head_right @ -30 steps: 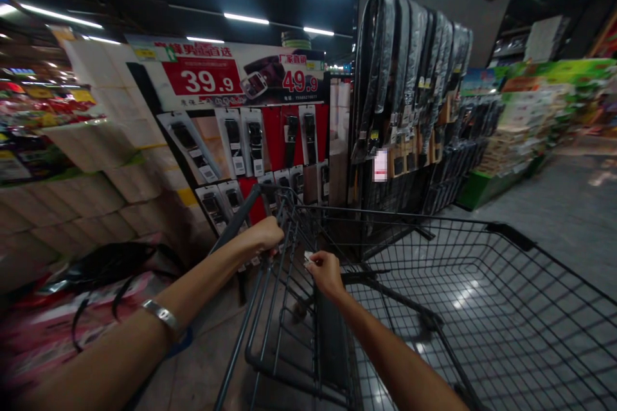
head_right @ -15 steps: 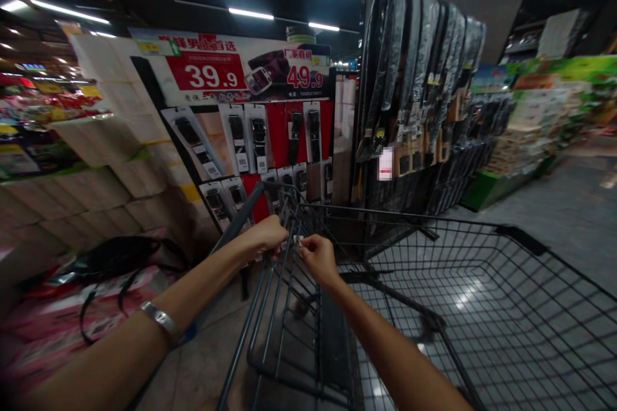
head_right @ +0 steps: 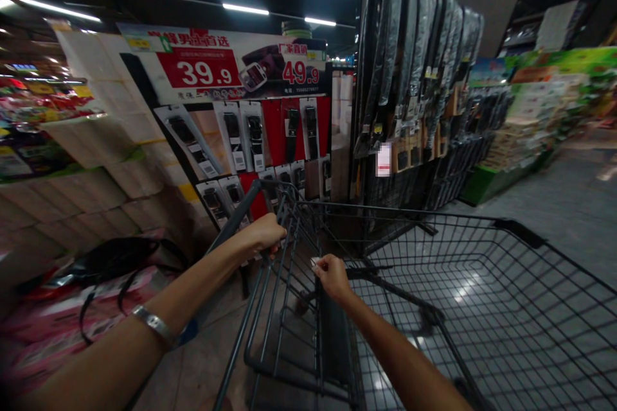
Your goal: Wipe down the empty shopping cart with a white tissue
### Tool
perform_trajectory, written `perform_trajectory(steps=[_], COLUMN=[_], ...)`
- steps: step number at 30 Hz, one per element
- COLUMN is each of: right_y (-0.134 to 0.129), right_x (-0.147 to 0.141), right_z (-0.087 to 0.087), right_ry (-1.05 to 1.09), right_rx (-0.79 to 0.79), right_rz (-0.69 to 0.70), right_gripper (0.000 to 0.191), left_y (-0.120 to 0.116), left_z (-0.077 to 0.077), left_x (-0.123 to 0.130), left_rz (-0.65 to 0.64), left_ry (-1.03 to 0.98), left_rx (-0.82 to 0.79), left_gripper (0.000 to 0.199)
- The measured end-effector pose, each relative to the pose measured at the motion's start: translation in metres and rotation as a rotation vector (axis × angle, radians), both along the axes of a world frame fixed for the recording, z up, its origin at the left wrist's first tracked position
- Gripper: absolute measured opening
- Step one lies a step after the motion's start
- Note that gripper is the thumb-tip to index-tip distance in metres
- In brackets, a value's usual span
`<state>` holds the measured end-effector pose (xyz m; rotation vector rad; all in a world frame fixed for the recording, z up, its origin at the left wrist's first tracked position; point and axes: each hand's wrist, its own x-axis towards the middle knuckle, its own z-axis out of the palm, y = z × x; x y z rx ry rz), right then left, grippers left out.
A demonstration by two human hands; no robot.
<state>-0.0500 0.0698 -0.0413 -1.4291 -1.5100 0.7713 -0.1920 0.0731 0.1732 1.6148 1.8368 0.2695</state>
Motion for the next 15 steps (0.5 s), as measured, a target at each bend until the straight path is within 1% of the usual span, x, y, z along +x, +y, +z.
perform_trajectory(steps=[5,8,11,15], right_y=[0.001,0.001,-0.001,-0.002], right_x=[0.003,0.002,0.0,0.003], right_z=[0.006,0.013,0.02,0.025], right_ry=[-0.169,-0.332,-0.51,-0.688], right_rx=[0.037,0.043,0.016,0.0], right_rz=[0.058,0.1,0.106,0.125], right_gripper=[0.009,0.014,0.018,0.024], left_y=[-0.002,-0.004,-0.004,-0.003], left_z=[0.001,0.001,0.0,-0.002], left_x=[0.001,0.001,0.0,-0.001], left_rz=[0.029,0.023,0.022,0.01], left_ry=[-0.003,-0.01,-0.018,0.009], left_rx=[0.011,0.009,0.015,0.017], left_gripper=[0.015,0.015,0.014,0.013])
